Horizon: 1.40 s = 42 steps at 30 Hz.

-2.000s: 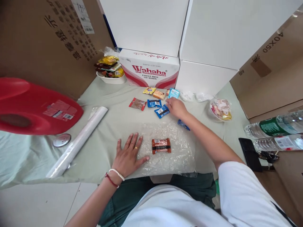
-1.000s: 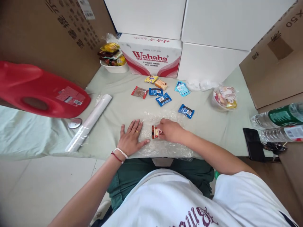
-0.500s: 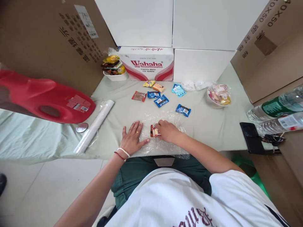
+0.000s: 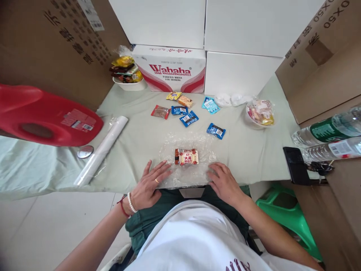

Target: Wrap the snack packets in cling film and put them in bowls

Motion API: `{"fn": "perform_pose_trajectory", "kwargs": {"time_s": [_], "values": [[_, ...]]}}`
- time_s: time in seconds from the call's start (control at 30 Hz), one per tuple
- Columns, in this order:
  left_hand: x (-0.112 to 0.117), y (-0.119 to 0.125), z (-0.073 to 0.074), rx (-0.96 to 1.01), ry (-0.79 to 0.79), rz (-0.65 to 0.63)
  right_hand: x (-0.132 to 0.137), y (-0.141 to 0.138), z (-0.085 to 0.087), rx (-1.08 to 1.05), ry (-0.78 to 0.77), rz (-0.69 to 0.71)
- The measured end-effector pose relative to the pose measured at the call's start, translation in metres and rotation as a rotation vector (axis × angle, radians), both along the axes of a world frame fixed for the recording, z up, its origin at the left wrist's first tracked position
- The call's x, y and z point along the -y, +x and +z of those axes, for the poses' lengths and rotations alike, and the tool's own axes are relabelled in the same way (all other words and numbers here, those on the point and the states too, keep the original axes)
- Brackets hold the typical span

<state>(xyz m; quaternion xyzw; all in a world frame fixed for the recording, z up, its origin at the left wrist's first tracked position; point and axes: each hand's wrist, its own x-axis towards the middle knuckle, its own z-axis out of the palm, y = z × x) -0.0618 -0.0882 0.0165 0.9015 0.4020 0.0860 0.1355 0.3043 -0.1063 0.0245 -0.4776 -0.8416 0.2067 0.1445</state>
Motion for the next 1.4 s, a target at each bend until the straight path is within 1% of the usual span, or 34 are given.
{"fn": "perform_pose_trajectory", "kwargs": {"time_s": [0.07,0.17,0.27,0.33,0.4,0.47,0.53,0.57,0.63,0.67,0.73,0.8,0.83,0.87,0.9,0.93,0.97,1.0,1.03,1.13,1.2,1.23,1.3,1.37,1.4], "values": [[0.0,-0.003,-0.001,-0.008,-0.071,0.01,-0.007,-0.003,0.003,-0.072,-0.018,0.016],[-0.007,-0.007,-0.003,0.089,-0.113,0.106,-0.029,-0.006,0.022,-0.163,-0.096,0.079],[-0.027,-0.008,0.001,0.248,-0.144,0.211,-0.057,-0.005,0.039,-0.198,-0.199,0.109],[-0.048,-0.007,0.004,0.344,-0.13,0.289,-0.077,-0.002,0.044,-0.203,-0.261,0.074],[-0.071,-0.002,0.003,0.393,-0.09,0.375,-0.1,0.001,0.045,-0.154,-0.328,0.015],[-0.091,0.005,-0.002,0.373,-0.06,0.477,-0.124,0.001,0.044,-0.036,-0.365,-0.019],[-0.104,0.012,-0.01,0.334,-0.032,0.58,-0.147,-0.006,0.044,0.058,-0.338,-0.037],[-0.107,0.015,-0.014,0.326,-0.006,0.623,-0.158,-0.013,0.044,0.082,-0.302,-0.046],[-0.105,0.017,-0.016,0.341,0.092,0.687,-0.176,-0.031,0.042,0.13,-0.209,-0.068],[-0.1,0.017,-0.014,0.359,0.167,0.713,-0.183,-0.042,0.04,0.173,-0.159,-0.077],[-0.082,0.017,-0.003,0.395,0.363,0.782,-0.194,-0.064,0.034,0.289,-0.074,-0.077],[-0.056,0.021,0.013,0.421,0.585,0.849,-0.201,-0.082,0.027,0.374,-0.022,-0.083],[-0.043,0.026,0.022,0.43,0.675,0.849,-0.204,-0.088,0.024,0.396,-0.01,-0.091],[-0.03,0.033,0.029,0.442,0.738,0.781,-0.206,-0.092,0.021,0.408,-0.008,-0.103],[-0.019,0.042,0.035,0.439,0.741,0.651,-0.209,-0.095,0.019,0.411,-0.018,-0.12],[-0.01,0.053,0.039,0.429,0.687,0.51,-0.211,-0.096,0.017,0.403,-0.04,-0.138],[-0.006,0.064,0.041,0.396,0.6,0.41,-0.214,-0.096,0.017,0.387,-0.073,-0.15],[-0.005,0.075,0.04,0.352,0.523,0.347,-0.216,-0.094,0.017,0.363,-0.11,-0.152],[-0.007,0.084,0.037,0.3,0.45,0.314,-0.218,-0.093,0.019,0.329,-0.147,-0.145],[-0.023,0.103,0.025,0.139,0.26,0.333,-0.214,-0.083,0.028,0.176,-0.197,-0.088],[-0.033,0.107,0.019,0.077,0.174,0.348,-0.201,-0.076,0.034,0.047,-0.156,-0.016],[-0.036,0.107,0.017,0.063,0.149,0.349,-0.192,-0.072,0.036,-0.006,-0.124,0.052],[-0.04,0.106,0.016,0.059,0.118,0.353,-0.169,-0.067,0.035,-0.058,-0.068,0.245],[-0.04,0.103,0.013,0.079,0.078,0.376,-0.146,-0.064,0.027,-0.042,-0.018,0.397],[-0.041,0.1,0.011,0.108,0.044,0.385,-0.136,-0.063,0.021,-0.022,0.011,0.43]]}}
